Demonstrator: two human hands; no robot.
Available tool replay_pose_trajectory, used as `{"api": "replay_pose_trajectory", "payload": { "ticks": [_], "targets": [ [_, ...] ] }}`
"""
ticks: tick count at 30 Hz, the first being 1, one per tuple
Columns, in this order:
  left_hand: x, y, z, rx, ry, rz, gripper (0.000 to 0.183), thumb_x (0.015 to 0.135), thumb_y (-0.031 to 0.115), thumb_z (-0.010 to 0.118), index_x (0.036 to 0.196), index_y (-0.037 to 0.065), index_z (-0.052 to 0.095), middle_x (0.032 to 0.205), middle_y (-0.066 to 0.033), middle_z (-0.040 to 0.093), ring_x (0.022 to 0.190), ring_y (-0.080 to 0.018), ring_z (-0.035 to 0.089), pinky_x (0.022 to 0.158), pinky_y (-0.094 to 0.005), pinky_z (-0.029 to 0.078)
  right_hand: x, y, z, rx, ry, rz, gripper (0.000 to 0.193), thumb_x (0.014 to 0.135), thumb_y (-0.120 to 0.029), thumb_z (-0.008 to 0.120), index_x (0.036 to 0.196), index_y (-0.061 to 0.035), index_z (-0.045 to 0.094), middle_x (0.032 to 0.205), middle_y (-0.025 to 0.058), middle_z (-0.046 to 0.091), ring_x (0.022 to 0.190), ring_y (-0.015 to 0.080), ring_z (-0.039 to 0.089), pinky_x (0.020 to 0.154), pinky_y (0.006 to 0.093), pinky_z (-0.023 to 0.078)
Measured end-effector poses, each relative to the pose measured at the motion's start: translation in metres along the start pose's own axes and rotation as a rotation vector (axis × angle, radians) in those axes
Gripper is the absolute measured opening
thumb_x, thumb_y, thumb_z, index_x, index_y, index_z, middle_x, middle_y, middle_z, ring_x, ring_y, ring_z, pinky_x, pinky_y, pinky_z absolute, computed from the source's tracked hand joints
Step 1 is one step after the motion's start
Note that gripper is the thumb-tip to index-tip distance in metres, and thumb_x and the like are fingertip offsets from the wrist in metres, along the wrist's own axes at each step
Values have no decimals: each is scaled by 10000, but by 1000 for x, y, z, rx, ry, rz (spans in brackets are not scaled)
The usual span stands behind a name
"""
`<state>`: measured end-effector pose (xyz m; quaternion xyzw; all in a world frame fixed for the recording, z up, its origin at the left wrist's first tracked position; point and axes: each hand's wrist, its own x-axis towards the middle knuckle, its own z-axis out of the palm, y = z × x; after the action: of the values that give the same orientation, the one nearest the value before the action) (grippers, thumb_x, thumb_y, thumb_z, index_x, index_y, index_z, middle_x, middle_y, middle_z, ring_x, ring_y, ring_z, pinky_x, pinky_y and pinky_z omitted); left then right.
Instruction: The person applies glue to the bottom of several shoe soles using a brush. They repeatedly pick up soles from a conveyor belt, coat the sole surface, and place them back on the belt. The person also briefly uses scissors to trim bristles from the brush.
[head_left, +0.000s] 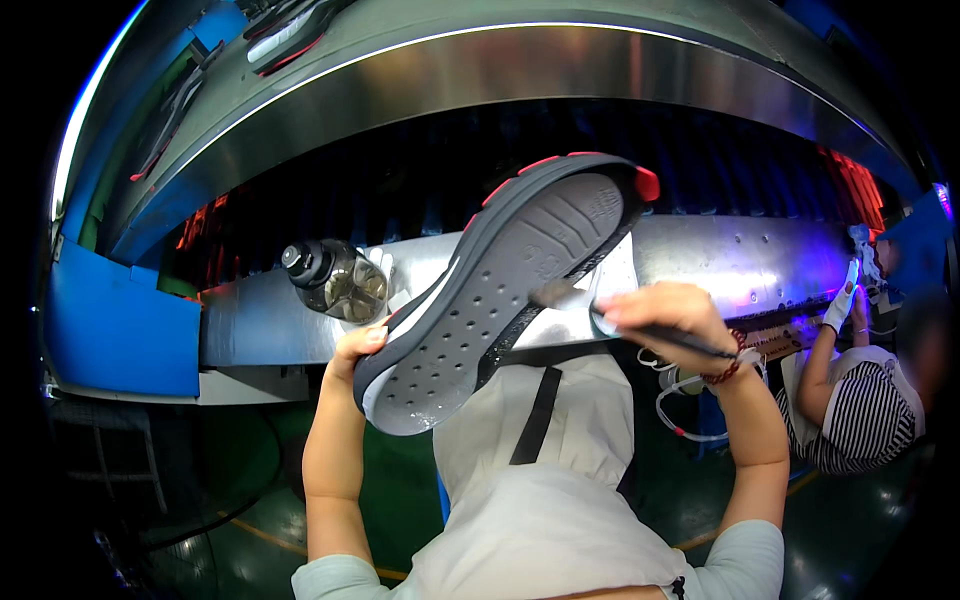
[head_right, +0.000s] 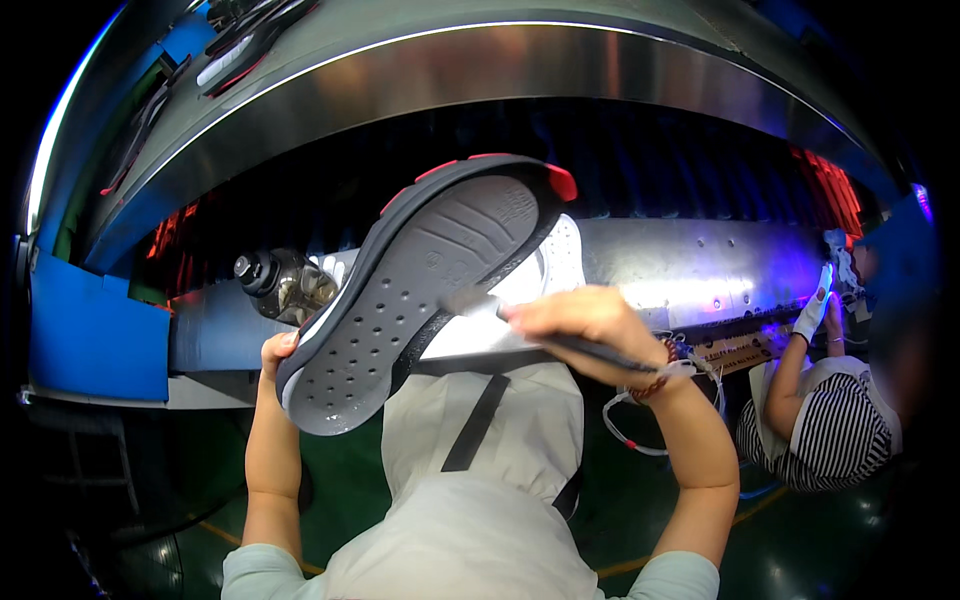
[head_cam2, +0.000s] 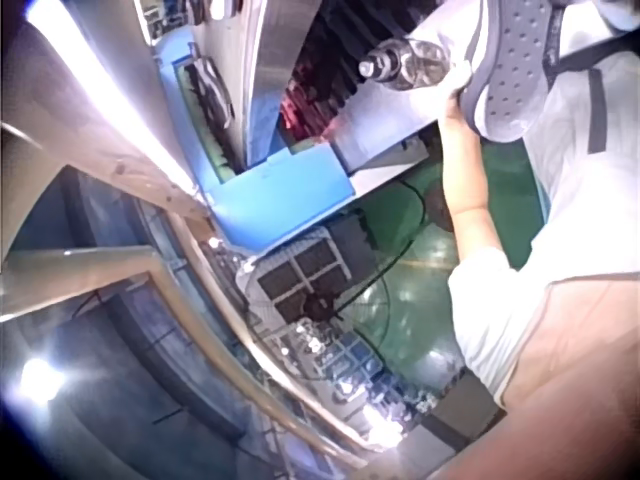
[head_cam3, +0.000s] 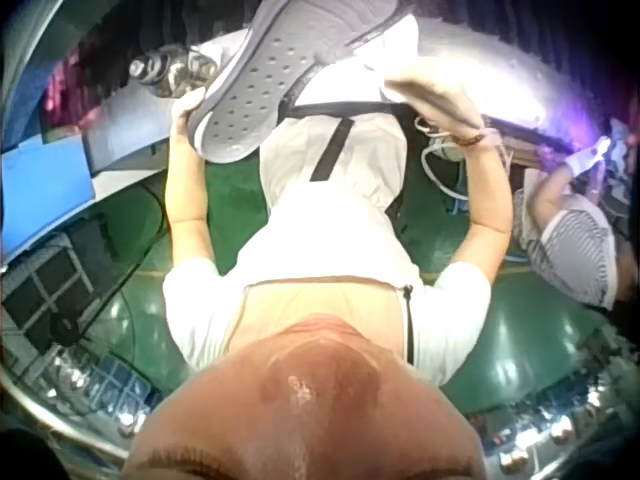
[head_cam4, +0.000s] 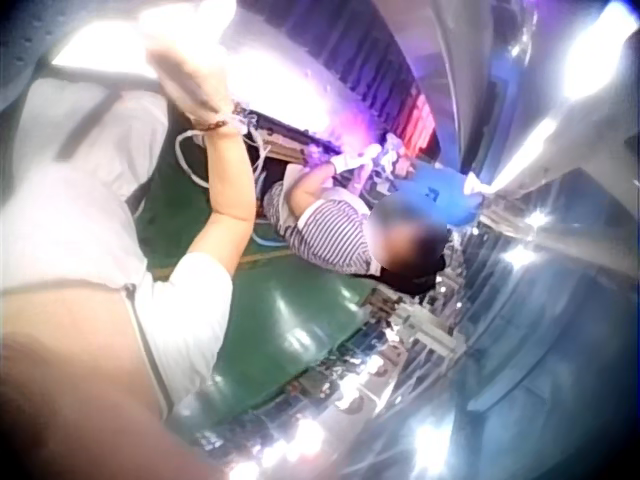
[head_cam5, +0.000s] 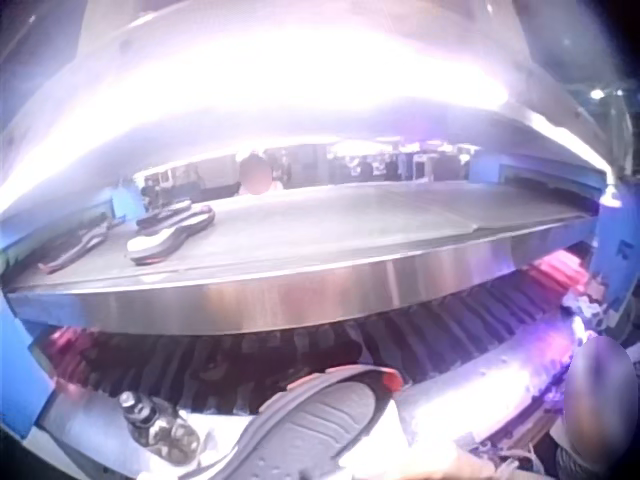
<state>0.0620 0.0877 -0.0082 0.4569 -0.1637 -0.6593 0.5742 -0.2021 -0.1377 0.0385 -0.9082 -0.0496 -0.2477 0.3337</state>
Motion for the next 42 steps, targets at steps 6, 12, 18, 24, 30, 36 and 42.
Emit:
{"api": "replay_pose_trajectory", "payload": {
  "ticks": [6, 12, 18, 24, 30, 36, 42],
  "targets": [
    [-4, -3, -2, -23, 9, 18, 610, 749, 400, 434, 1240, 79, 267, 1234, -165, 300, 1043, -378, 376, 759, -512, 350, 0, -13, 1, 192, -19, -14, 217, 605, 17, 638, 800, -71, 601, 875, 78, 606, 745, 164, 594, 585, 227, 445],
    [1, -5, -4, -49, -15, 50, 611, 756, 412, 423, 1245, 84, 258, 1246, -164, 286, 1050, -385, 368, 755, -524, 347, -8, -4, 1, 105, -247, 142, 162, 668, -49, 620, 828, -43, 595, 856, 111, 602, 783, 211, 591, 683, 257, 460],
    [15, -25, 1, -343, -218, 184, 613, 763, 424, 412, 1251, 90, 249, 1258, -163, 272, 1056, -393, 360, 751, -537, 343, -15, -9, 2, 558, 68, 359, 212, 682, -41, 606, 878, 32, 576, 878, 140, 592, 798, 182, 577, 730, 261, 447],
    [47, -57, 26, -784, -676, 196, 615, 770, 437, 402, 1256, 96, 240, 1269, -161, 258, 1063, -401, 351, 746, -549, 340, -28, 9, 18, 877, 736, 366, 190, 799, -109, 477, 915, 40, 496, 904, 161, 555, 706, 141, 549, 661, 239, 437],
    [54, -81, 32, -1079, -764, 225, 581, 805, 363, 396, 1275, 99, 179, 1304, -142, 166, 1057, -438, 300, 770, -537, 313, -41, 16, 26, 843, 938, 490, 177, 778, -53, 497, 935, 28, 495, 968, 151, 534, 737, 134, 545, 690, 233, 427],
    [55, -86, 32, -1156, -751, 218, 584, 804, 344, 411, 1266, 64, 191, 1284, -189, 184, 1048, -465, 317, 764, -553, 321, -39, 12, 27, 806, 891, 536, 285, 768, -41, 485, 1034, 56, 461, 994, 153, 521, 814, 148, 537, 750, 246, 418],
    [54, -85, 33, -1119, -734, 217, 585, 806, 357, 402, 1268, 68, 190, 1287, -192, 188, 1048, -462, 321, 762, -546, 327, -36, 10, 32, 876, 872, 545, 330, 772, -45, 450, 1072, 90, 426, 1019, 174, 507, 877, 174, 525, 788, 257, 406]
  ]
}}
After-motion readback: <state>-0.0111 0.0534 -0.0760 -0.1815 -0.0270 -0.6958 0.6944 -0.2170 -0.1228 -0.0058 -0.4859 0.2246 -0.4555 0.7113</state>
